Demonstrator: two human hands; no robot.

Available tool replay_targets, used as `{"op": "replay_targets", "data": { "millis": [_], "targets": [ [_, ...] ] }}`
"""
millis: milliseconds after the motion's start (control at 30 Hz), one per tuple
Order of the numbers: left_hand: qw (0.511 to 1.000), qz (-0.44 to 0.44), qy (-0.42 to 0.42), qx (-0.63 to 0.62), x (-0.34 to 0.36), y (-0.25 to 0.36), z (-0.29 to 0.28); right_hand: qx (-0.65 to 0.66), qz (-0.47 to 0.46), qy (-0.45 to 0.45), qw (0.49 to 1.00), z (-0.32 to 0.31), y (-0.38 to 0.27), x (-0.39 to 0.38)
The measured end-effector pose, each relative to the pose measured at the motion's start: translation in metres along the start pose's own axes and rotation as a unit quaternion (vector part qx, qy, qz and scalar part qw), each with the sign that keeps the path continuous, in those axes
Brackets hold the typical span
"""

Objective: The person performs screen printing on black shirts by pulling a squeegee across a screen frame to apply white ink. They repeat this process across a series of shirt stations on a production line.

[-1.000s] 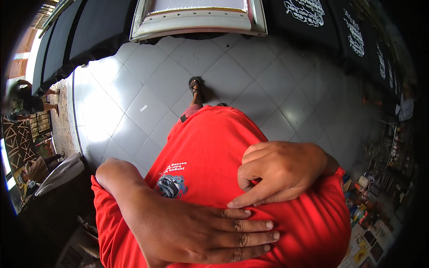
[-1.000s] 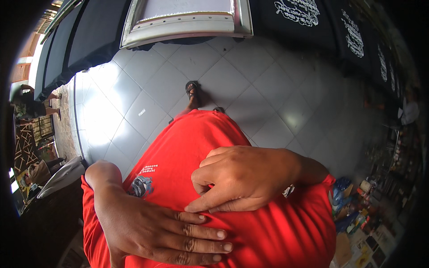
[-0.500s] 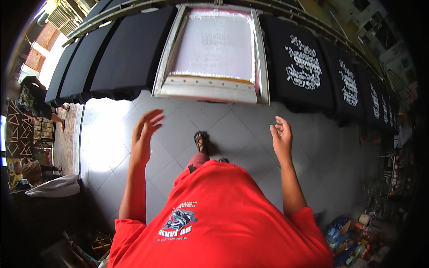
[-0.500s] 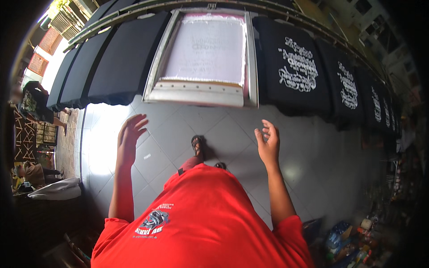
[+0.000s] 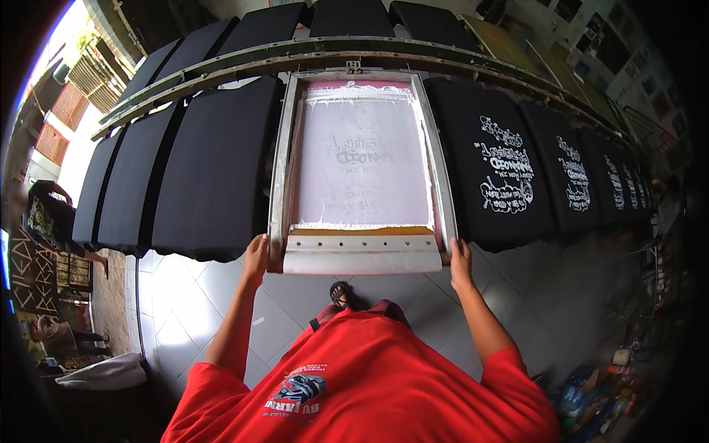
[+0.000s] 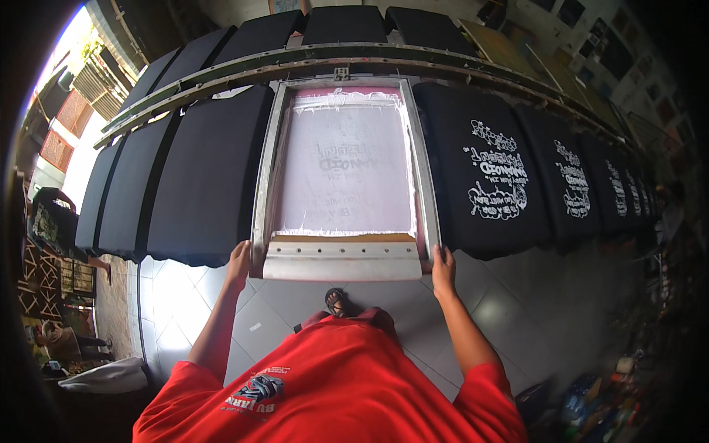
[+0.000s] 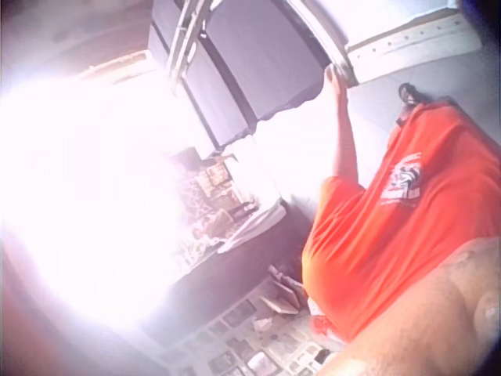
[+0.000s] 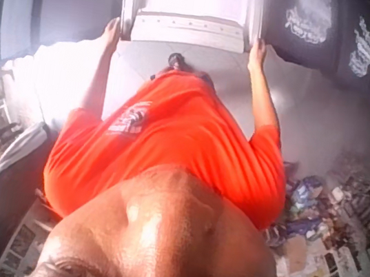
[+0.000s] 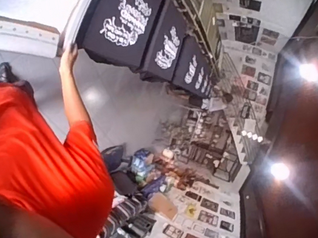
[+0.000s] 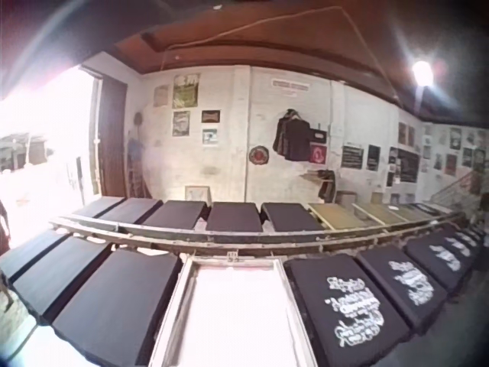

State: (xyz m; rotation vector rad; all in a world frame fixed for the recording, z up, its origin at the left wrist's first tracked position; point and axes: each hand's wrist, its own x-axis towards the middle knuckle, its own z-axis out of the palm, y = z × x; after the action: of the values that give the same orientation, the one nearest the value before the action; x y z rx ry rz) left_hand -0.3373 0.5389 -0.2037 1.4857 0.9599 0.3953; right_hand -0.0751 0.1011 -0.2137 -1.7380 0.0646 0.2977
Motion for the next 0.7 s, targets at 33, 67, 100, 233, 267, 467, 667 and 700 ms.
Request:
{"op": "replay_targets", "data": {
  "millis": [33,67,100,233,267,467,667,700],
  "targets": [
    [0.999,-0.015,-0.027,-0.017,0.006,-0.003,0.000,0.004,-0.001,-0.001,1.000,0.001,0.002,0.000],
    [0.999,-0.009,-0.030,-0.013,0.012,-0.006,0.005,0.006,0.000,0.000,1.000,-0.001,0.003,0.000],
    [0.999,-0.003,-0.034,-0.008,0.015,0.001,0.014,0.009,0.001,0.004,1.000,-0.005,0.009,0.000],
    [1.000,0.011,0.004,-0.009,0.013,0.001,0.019,0.009,-0.004,0.059,0.998,0.004,0.022,0.005],
    [1.000,0.013,-0.003,-0.018,0.014,0.001,0.019,0.014,-0.003,0.061,0.998,0.004,0.024,0.006],
    [0.998,0.012,-0.051,-0.039,0.020,-0.006,0.014,-0.044,-0.038,0.067,0.996,0.001,0.020,0.001],
    [0.987,-0.074,-0.055,-0.129,-0.013,0.029,0.005,-0.325,-0.339,-0.027,0.883,0.003,-0.061,-0.045],
    [0.992,-0.044,-0.046,-0.105,-0.015,0.018,0.004,-0.407,-0.416,-0.075,0.810,0.003,-0.078,-0.055]
  ]
}}
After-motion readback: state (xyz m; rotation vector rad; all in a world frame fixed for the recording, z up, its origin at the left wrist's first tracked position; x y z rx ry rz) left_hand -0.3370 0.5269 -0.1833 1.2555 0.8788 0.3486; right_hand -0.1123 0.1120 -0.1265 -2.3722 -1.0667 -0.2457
